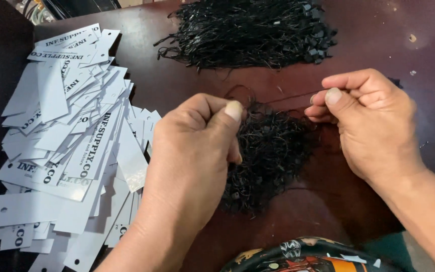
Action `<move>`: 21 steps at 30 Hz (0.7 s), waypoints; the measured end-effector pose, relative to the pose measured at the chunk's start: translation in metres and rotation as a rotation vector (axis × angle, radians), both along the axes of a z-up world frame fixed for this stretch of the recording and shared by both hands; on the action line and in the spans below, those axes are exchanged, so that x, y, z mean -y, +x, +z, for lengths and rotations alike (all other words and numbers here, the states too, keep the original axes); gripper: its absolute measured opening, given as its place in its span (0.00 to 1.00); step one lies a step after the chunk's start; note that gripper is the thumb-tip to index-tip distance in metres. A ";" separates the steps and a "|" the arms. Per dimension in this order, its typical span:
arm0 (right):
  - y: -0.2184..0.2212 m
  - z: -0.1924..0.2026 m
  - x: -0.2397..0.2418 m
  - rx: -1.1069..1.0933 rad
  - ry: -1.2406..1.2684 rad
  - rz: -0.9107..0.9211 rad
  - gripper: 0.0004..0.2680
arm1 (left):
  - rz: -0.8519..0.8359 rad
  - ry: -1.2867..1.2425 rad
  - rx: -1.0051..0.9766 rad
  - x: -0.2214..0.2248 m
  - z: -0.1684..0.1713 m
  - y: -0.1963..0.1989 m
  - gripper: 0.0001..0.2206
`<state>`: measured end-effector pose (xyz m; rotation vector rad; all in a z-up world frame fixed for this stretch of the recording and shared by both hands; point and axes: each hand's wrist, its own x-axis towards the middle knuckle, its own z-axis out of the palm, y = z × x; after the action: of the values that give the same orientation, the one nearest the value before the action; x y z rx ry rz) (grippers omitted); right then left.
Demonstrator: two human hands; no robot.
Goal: Untangling and separating individual black string tag fasteners from a pile on a production table.
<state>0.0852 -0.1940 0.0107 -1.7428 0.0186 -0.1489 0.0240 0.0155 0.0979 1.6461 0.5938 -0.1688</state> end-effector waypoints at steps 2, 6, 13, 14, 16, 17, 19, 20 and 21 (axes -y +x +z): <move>-0.003 0.005 -0.002 0.000 -0.025 0.020 0.01 | -0.027 0.049 -0.054 0.004 0.003 -0.001 0.15; -0.010 0.012 -0.005 0.032 -0.118 0.075 0.03 | -0.121 0.092 -0.089 0.010 -0.008 -0.005 0.20; -0.004 0.000 0.002 0.091 -0.098 0.090 0.02 | 0.140 0.093 0.151 -0.006 -0.008 -0.003 0.17; -0.005 0.002 0.001 0.075 -0.102 0.088 0.01 | 0.040 0.173 0.051 -0.005 -0.002 -0.002 0.13; -0.003 -0.001 0.005 0.058 -0.105 0.083 0.01 | -0.064 0.252 -0.051 -0.004 0.002 0.000 0.10; -0.002 -0.006 0.009 0.058 -0.007 0.076 0.01 | -0.016 0.213 -0.112 -0.006 0.000 0.000 0.10; -0.002 -0.010 0.011 0.053 0.089 0.071 0.00 | 0.037 0.172 -0.178 -0.008 -0.006 -0.001 0.09; -0.002 -0.010 0.010 0.076 0.060 0.078 0.00 | 0.041 0.171 -0.193 -0.009 -0.009 -0.002 0.08; -0.003 -0.009 0.009 0.099 0.030 0.084 0.01 | 0.045 0.170 -0.209 -0.010 -0.012 -0.003 0.07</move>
<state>0.0819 -0.2026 0.0013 -1.7014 -0.1239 -0.1721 0.0214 0.0258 0.0855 1.7903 0.8215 -0.2656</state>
